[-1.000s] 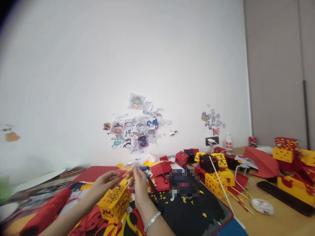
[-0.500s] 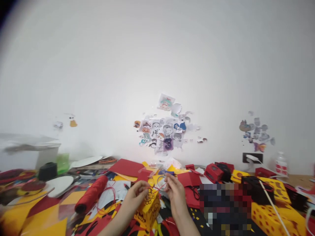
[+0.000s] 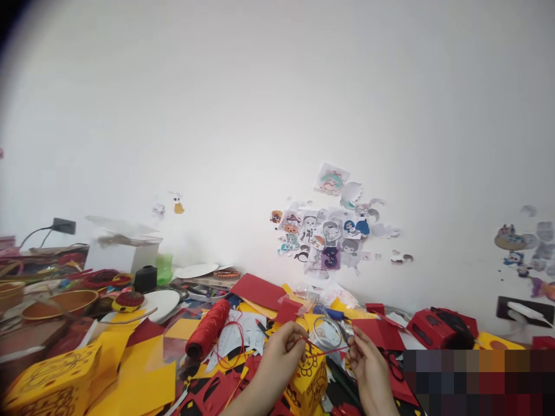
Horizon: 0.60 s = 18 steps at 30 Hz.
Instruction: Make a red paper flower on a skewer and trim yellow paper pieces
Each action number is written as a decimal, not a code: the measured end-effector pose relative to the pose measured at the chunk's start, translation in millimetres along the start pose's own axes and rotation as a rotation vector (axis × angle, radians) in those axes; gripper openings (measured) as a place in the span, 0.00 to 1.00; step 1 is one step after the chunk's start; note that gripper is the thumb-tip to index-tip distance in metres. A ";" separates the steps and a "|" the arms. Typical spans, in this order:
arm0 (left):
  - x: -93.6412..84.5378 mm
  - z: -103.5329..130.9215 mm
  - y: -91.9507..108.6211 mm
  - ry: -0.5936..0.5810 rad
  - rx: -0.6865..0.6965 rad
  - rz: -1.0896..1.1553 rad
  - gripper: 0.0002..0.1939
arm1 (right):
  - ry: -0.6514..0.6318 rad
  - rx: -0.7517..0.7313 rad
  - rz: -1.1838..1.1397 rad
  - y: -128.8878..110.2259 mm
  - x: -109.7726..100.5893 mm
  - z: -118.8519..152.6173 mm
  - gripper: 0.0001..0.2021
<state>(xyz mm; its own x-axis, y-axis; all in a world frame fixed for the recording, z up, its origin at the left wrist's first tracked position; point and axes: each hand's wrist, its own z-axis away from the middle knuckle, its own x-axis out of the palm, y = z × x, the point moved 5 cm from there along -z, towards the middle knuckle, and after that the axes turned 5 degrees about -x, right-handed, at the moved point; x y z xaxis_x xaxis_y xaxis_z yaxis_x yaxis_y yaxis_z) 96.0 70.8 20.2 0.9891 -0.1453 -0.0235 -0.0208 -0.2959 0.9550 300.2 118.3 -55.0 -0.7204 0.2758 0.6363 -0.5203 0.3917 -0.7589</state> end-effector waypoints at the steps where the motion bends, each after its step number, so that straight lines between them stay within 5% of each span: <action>1: -0.6 0.1 0.1 0.001 -0.005 -0.006 0.06 | 0.002 -0.005 0.017 0.4 -0.8 -0.5 0.18; 12: 4.5 1.6 0.3 -0.019 -0.011 -0.175 0.11 | -0.039 -0.054 0.104 1.6 -5.8 -1.3 0.17; 15: -22.5 -3.6 17.0 0.042 0.028 -0.342 0.12 | -0.022 -0.043 0.100 4.4 -8.3 -4.0 0.18; 18: -79.9 -10.0 31.7 0.234 0.033 -0.568 0.14 | 0.004 -0.037 0.083 5.8 -9.6 -5.5 0.18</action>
<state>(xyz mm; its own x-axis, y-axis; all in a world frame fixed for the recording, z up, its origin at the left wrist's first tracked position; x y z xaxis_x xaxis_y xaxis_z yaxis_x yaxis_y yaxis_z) 17.8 82.5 55.3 0.8527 0.2534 -0.4568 0.5179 -0.2963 0.8025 306.6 122.8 -64.8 -0.7583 0.3125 0.5722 -0.4414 0.3999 -0.8033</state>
